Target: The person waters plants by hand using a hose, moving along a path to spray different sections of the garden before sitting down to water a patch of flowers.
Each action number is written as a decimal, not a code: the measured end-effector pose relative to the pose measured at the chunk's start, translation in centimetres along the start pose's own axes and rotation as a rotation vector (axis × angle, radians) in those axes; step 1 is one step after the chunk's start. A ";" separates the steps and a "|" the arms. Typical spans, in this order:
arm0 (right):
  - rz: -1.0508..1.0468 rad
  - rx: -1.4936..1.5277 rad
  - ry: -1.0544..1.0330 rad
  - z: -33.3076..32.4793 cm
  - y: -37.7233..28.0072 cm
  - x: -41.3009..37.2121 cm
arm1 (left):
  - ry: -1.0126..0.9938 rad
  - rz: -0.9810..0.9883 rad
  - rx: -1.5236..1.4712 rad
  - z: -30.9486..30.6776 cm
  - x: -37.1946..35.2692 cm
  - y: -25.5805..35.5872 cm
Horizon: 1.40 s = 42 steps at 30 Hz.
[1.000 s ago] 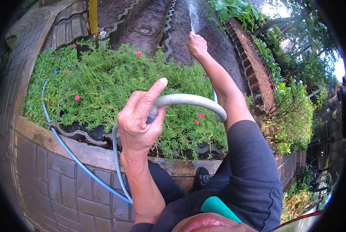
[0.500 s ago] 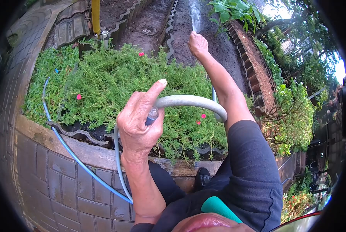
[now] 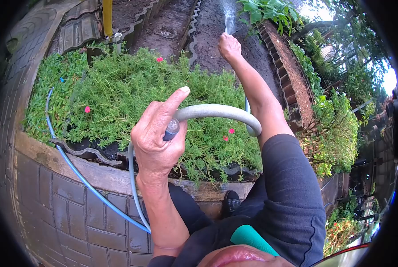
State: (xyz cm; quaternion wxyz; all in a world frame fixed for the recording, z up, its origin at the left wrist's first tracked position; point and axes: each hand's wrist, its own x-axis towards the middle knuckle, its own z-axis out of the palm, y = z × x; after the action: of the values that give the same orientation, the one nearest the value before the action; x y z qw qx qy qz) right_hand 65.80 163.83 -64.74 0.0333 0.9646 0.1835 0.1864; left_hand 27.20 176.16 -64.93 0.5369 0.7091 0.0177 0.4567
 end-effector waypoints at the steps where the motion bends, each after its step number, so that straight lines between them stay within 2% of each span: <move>1: -0.012 -0.004 0.016 0.2 0.3 0.4 | -0.002 -0.002 0.000 -0.1 0.0 0.0; 21: -0.059 -0.026 0.031 -0.1 0.9 1.2 | 0.014 -0.025 -0.049 0.3 0.0 -0.1; 27: -0.079 -0.045 0.019 0.0 1.2 1.9 | 0.002 -0.120 -0.127 0.3 0.0 0.2; 42: -0.032 -0.046 0.037 -0.4 2.6 1.8 | -0.011 -0.082 -0.087 0.4 0.0 0.2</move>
State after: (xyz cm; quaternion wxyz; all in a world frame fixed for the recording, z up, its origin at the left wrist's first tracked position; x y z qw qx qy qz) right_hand 68.10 162.08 -63.40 0.0550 0.9569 0.1952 0.2079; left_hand 27.35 175.81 -64.75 0.5857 0.6862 0.0238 0.4308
